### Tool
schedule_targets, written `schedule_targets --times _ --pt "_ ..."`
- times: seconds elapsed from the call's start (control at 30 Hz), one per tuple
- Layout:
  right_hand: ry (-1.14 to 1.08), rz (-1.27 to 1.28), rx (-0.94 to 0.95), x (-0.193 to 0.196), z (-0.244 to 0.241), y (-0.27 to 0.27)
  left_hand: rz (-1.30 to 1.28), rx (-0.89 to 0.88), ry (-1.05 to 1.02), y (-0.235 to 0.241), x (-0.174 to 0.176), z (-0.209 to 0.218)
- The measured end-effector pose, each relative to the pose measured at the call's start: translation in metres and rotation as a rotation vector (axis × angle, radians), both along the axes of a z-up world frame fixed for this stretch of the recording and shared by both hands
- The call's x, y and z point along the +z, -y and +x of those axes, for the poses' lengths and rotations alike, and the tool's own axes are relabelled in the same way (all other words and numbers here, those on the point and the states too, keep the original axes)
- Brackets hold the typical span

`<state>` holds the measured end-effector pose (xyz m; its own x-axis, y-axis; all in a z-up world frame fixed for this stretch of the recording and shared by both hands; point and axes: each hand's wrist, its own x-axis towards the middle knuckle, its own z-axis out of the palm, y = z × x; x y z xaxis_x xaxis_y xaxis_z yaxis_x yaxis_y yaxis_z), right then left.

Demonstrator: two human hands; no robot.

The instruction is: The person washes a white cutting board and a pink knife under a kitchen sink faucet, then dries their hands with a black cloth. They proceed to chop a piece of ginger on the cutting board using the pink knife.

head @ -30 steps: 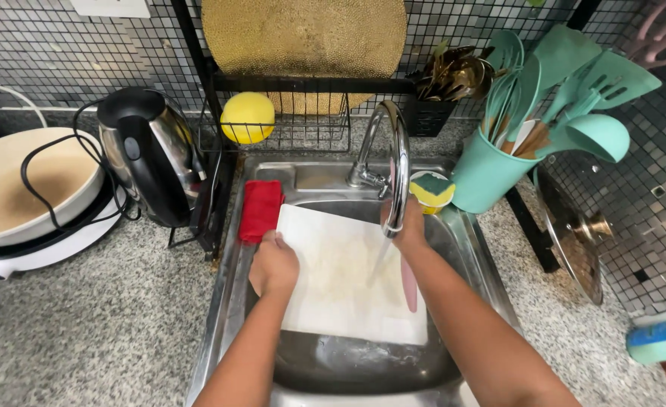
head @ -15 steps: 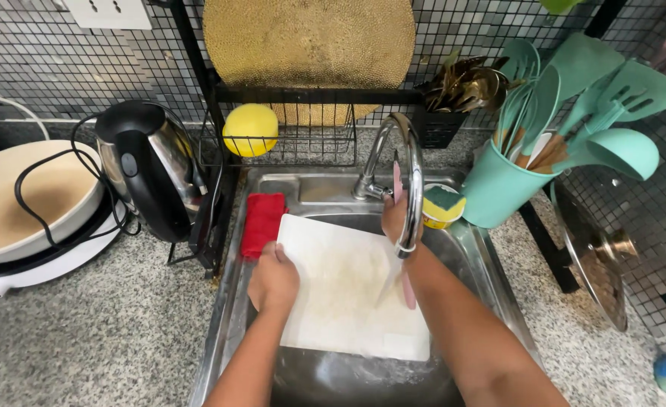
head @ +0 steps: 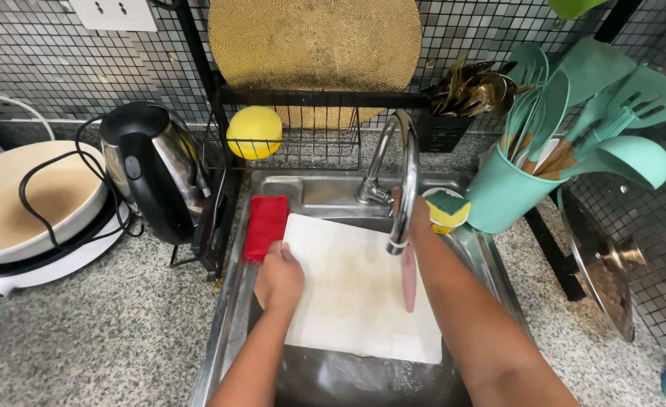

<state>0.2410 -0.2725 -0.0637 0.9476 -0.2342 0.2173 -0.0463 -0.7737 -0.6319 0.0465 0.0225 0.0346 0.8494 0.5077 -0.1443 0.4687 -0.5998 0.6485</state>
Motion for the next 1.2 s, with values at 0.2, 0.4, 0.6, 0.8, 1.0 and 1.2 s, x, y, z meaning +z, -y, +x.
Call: schedule_targets --times 0.2,0.4,0.6,0.8,1.0,1.2 --pt "0.011 0.051 -0.109 0.01 -0.02 -0.013 -0.009 0.013 -0.003 -0.001 0.001 -0.001" --pt "0.357 0.029 0.251 0.094 -0.133 -0.027 -0.035 0.046 0.052 -0.015 -0.013 -0.001" --pt "-0.251 -0.198 -0.055 0.066 -0.177 -0.007 0.002 0.071 0.121 -0.005 0.014 -0.013" --pt "-0.375 0.095 -0.146 0.055 -0.211 -0.014 0.087 0.048 0.29 0.008 0.061 -0.033" --pt "-0.351 0.206 -0.148 0.05 -0.225 -0.025 0.077 0.099 0.397 0.008 0.064 -0.047" --pt "-0.197 0.215 -0.185 0.064 -0.222 -0.028 -0.025 0.168 0.426 0.0 0.052 -0.051"
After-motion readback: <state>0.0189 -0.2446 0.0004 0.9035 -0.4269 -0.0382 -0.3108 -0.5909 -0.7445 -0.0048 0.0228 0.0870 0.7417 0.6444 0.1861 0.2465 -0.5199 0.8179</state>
